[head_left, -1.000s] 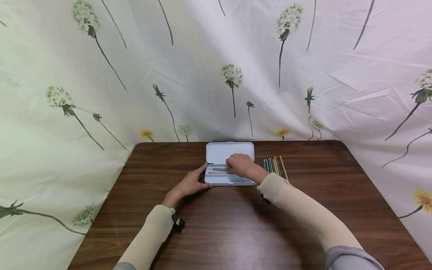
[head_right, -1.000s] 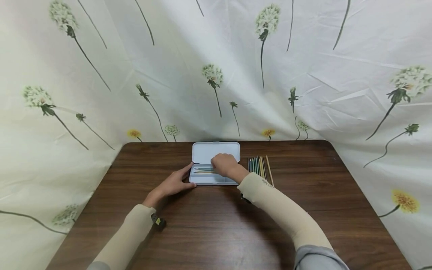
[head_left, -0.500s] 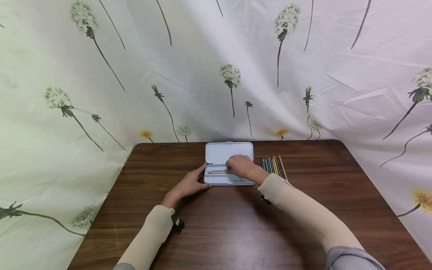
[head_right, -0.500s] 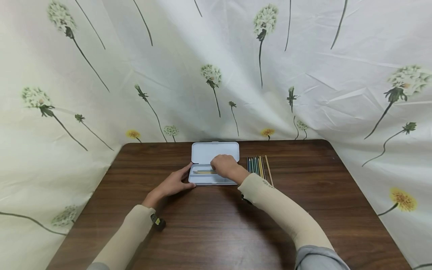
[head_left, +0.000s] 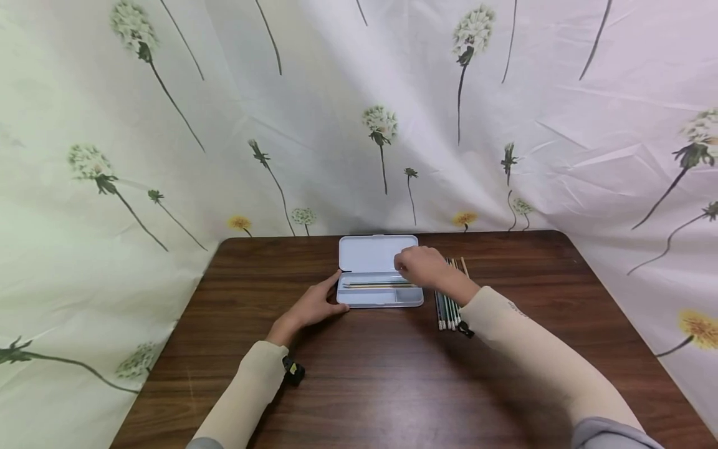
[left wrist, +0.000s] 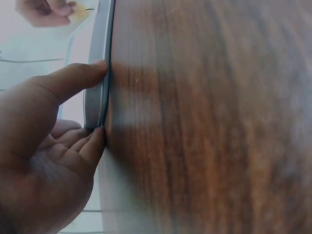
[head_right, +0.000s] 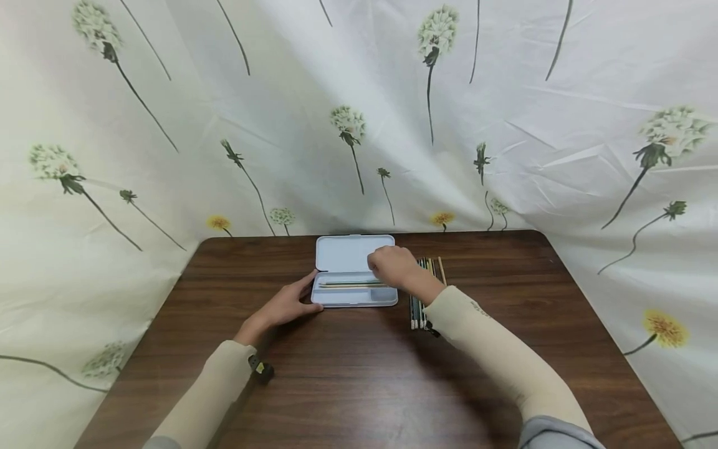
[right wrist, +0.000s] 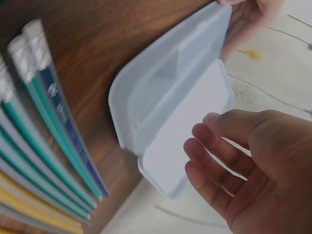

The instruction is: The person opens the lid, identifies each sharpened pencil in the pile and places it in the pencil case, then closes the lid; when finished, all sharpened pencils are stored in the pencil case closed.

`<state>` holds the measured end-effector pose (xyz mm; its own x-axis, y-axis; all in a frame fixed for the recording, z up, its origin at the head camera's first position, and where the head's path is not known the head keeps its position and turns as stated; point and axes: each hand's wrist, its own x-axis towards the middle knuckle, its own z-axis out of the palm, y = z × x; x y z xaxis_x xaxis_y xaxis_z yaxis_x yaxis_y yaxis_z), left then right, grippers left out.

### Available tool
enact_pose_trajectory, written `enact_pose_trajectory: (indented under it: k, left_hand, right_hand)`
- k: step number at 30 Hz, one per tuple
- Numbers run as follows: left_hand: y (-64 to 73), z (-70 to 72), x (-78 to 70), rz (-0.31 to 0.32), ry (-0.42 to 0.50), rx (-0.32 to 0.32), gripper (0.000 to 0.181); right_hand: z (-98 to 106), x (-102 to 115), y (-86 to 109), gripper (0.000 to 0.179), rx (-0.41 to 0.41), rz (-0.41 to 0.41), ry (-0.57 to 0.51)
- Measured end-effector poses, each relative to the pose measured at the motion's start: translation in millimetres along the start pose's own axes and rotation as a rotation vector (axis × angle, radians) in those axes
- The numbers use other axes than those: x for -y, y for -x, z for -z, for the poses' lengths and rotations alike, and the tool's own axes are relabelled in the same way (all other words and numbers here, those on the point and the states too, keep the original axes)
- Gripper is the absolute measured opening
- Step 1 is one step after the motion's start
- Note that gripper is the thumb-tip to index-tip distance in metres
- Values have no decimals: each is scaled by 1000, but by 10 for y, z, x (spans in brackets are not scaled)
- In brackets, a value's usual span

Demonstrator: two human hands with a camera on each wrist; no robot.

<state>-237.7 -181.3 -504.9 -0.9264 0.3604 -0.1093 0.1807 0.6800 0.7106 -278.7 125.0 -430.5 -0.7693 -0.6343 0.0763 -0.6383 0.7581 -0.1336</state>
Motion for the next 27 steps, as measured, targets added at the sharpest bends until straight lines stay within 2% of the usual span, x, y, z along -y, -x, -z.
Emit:
enact_pose_trajectory:
  k: [8,13,20,27]
  left_hand:
    - [21,27,-17,7,3,-1,96]
    - [18,31,-14,8,-9,-2,96]
    - [15,39,-8,-1,-7,0,96]
    - [19,10,-16,-9,-3,-6,96]
  right_hand:
    - [246,-213,273,12,-44,-65,-50]
    - [287,-380,454,11,-41,-133,-54]
    - [153,-617,666,12,9,-242,-84]
    - [-104,-807,811,11,36,-278,-136]
